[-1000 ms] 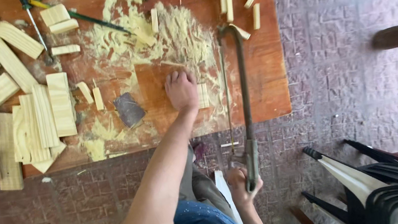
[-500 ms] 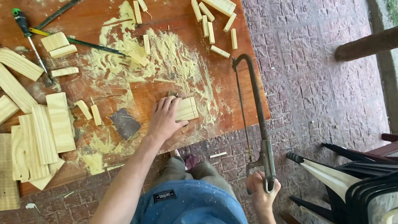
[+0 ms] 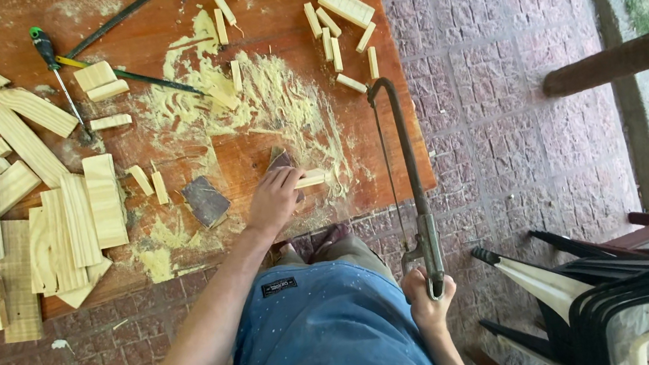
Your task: The person uses a hand saw to cut through small wooden blocks on a workshop table while holding the wood in place by hand.
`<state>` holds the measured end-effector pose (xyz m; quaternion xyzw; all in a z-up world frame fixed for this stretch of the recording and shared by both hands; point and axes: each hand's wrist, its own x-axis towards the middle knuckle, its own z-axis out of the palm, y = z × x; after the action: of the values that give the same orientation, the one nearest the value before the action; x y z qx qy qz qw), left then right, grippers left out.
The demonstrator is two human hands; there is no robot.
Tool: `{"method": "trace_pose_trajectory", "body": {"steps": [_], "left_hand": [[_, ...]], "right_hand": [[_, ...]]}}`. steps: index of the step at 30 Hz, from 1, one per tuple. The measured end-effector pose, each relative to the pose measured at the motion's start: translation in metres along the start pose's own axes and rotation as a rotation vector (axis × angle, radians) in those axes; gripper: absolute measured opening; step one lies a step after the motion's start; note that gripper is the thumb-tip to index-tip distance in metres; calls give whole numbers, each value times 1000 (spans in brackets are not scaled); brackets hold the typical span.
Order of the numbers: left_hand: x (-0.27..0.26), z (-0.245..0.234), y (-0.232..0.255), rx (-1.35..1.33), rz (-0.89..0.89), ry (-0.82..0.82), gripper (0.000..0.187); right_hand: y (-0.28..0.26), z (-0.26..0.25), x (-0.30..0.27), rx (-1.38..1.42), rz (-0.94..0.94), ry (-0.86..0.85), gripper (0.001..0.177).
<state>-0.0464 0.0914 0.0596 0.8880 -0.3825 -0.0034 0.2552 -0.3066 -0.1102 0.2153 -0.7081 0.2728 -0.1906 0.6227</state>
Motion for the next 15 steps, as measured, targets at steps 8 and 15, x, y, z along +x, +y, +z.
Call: {"method": "trace_pose_trajectory", "body": {"steps": [8, 15], "left_hand": [[6, -8, 3, -68, -111, 108, 42], [7, -1, 0, -101, -166, 88, 45]], "right_hand": [[1, -9, 10, -24, -47, -66, 46], [-6, -9, 8, 3, -53, -78, 50]]}}
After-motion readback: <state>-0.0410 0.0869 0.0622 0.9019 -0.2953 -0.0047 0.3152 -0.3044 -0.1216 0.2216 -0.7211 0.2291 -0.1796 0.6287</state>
